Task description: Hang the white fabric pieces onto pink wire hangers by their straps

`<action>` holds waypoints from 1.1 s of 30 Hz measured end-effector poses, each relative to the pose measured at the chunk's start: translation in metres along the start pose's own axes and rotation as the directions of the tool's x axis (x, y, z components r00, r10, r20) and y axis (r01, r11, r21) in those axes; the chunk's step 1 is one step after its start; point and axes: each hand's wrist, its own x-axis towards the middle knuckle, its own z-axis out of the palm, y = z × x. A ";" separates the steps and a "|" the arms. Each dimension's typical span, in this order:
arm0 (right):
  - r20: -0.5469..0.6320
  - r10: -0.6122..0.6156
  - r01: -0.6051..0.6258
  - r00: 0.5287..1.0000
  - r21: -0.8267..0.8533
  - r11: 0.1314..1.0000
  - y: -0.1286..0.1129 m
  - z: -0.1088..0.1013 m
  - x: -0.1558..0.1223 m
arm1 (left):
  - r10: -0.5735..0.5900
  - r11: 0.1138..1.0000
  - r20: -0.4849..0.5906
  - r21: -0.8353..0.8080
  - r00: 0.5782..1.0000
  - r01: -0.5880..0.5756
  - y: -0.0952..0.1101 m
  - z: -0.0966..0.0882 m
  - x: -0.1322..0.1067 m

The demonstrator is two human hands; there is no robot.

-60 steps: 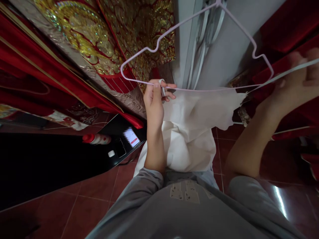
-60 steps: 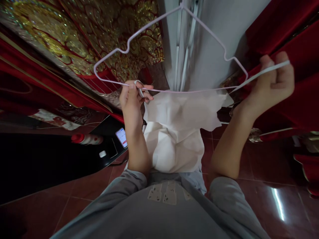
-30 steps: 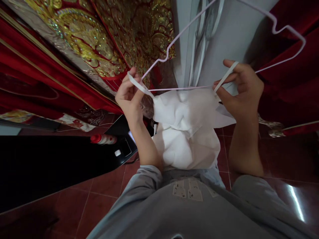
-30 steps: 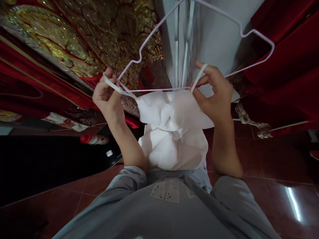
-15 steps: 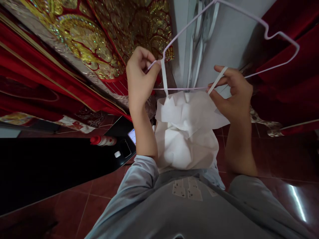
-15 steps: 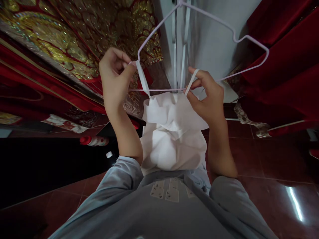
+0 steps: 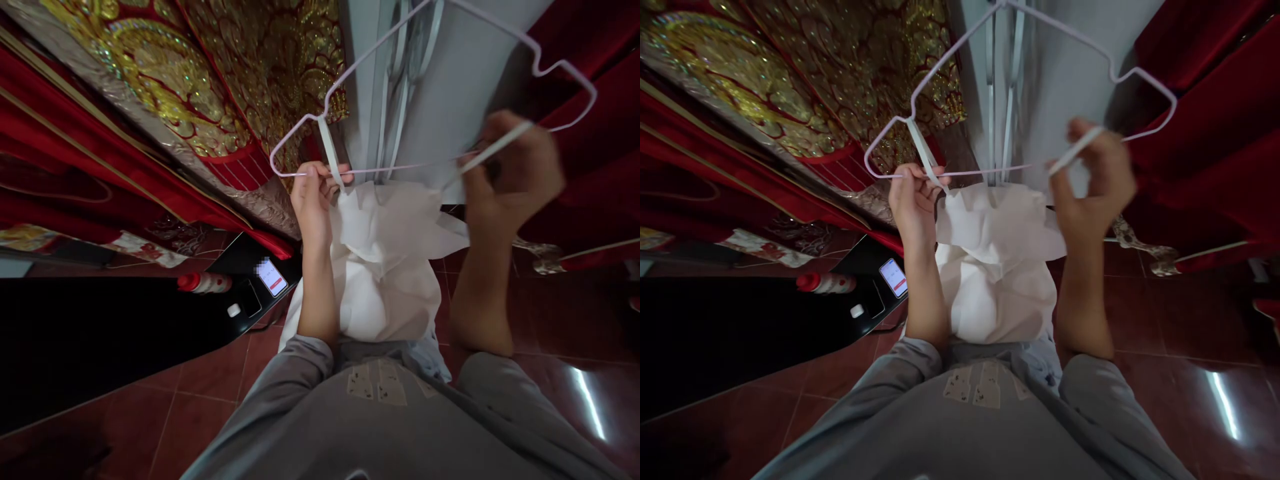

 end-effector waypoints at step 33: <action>0.575 0.269 -0.067 0.773 -0.348 0.935 -0.050 0.039 -0.015 | 0.020 0.999 -0.103 0.035 0.994 -0.016 0.016 -0.002 0.006</action>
